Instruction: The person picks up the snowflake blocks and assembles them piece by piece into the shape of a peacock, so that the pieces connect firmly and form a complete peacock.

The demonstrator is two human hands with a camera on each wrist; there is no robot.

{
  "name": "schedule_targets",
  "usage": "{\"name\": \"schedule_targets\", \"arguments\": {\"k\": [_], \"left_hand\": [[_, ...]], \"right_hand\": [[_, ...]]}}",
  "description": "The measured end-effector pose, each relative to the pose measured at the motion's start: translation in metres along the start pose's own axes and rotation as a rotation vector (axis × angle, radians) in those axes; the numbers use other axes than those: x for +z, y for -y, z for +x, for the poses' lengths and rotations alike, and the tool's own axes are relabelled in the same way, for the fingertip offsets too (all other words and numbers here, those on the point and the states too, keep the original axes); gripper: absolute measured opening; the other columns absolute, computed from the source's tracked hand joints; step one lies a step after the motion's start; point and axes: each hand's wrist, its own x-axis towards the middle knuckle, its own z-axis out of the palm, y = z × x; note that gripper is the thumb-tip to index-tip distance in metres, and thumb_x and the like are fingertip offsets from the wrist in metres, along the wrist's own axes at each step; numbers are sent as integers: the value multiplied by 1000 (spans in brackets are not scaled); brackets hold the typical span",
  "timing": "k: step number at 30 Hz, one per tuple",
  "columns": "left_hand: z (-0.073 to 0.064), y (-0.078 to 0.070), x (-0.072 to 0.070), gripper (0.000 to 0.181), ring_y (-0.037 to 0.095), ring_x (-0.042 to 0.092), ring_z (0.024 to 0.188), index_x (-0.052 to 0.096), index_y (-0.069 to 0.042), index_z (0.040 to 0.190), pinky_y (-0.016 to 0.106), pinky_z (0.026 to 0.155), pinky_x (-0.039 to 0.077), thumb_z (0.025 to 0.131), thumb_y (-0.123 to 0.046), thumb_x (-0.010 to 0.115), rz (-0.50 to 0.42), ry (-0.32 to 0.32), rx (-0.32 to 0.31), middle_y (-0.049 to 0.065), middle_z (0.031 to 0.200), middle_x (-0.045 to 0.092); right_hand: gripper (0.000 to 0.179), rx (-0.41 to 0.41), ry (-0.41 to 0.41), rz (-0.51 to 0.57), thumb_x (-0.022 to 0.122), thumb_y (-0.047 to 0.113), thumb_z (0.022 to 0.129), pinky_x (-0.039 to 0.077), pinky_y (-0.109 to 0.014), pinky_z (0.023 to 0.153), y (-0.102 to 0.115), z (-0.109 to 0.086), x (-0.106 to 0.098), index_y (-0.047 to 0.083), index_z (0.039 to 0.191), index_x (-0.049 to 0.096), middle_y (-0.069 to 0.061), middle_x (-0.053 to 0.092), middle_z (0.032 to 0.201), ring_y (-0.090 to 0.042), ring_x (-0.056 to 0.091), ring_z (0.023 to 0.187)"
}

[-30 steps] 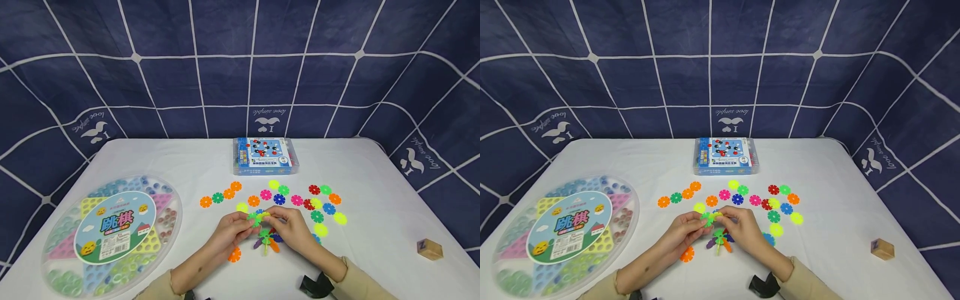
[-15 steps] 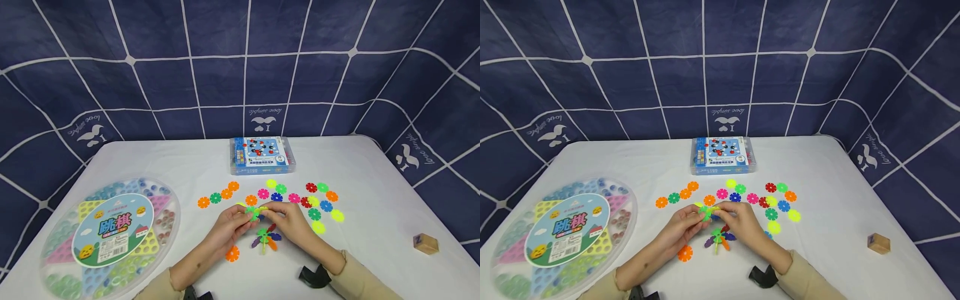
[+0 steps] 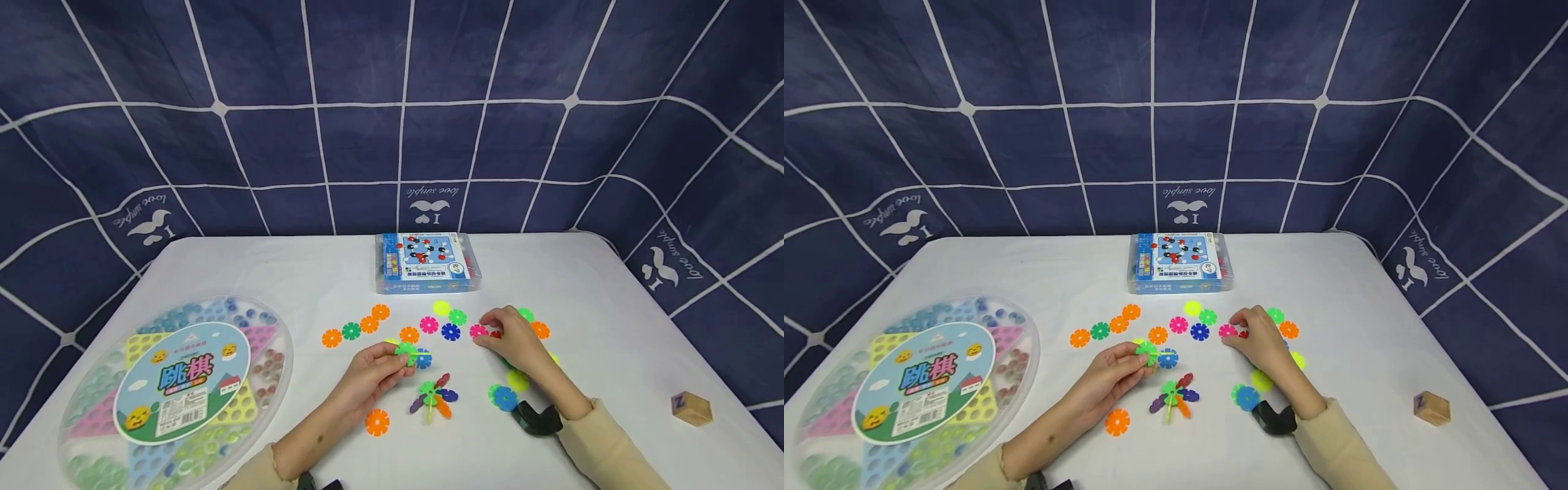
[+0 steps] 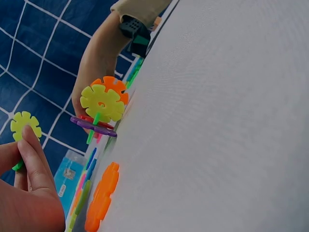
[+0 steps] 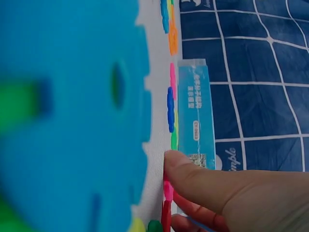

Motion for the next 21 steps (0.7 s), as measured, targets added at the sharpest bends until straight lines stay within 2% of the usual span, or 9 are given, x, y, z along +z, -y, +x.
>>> {"name": "schedule_targets", "arguments": {"k": [4, 6, 8, 10, 13, 16, 21], "left_hand": [[-1, 0, -1, 28, 19, 67, 80, 49, 5, 108, 22, 76, 51, 88, -6, 64, 24, 0, 22, 9, 84, 66], [-1, -1, -2, 28, 18, 67, 78, 49, 5, 108, 21, 75, 52, 88, -6, 65, 49, -3, 38, 9, 83, 66], [-1, -1, -3, 27, 17, 67, 77, 51, 5, 108, 21, 74, 52, 89, -8, 65, 71, -6, 47, 9, 83, 67], [-1, -1, -3, 26, 17, 67, 76, 54, 6, 107, 22, 75, 52, 89, -10, 64, 84, -4, 52, 9, 83, 67], [-2, -1, -3, 26, 18, 67, 76, 56, 8, 108, 23, 76, 52, 91, -10, 62, 96, 15, 55, 10, 84, 67], [-2, 0, -3, 27, 18, 67, 75, 56, 11, 110, 24, 77, 52, 91, -8, 61, 100, 41, 51, 10, 86, 68], [-3, 1, -1, 26, 16, 67, 72, 58, 11, 108, 22, 75, 52, 90, -7, 62, 99, 47, 21, 9, 85, 68]], "right_hand": [[23, -25, 0, 19, 77, 13, 79, 44, -30, 60, 2, -2, 1, 4, 89, 57, -4, 48, 75, -20, 45, 68], [19, -55, -8, 82, 75, 10, 80, 40, -26, 53, 6, -3, 0, 6, 86, 57, -1, 48, 67, -18, 46, 61], [11, -92, 10, 223, 71, 7, 83, 44, -22, 53, 15, -6, 1, 6, 87, 60, 0, 54, 65, -17, 53, 58], [5, -146, 50, 396, 66, 5, 86, 51, -20, 60, 26, -10, 3, 3, 90, 63, -4, 63, 70, -18, 62, 62], [8, -245, 142, 620, 61, 3, 90, 55, -28, 69, 45, -19, 7, -2, 95, 62, -9, 69, 82, -21, 67, 75], [8, -312, 181, 671, 62, 4, 89, 55, -30, 69, 59, -27, 13, -2, 95, 62, -6, 69, 81, -20, 67, 75], [5, -315, 162, 683, 64, 0, 86, 55, -30, 65, 65, -33, 22, 0, 92, 64, -4, 69, 77, -20, 66, 70]]}}
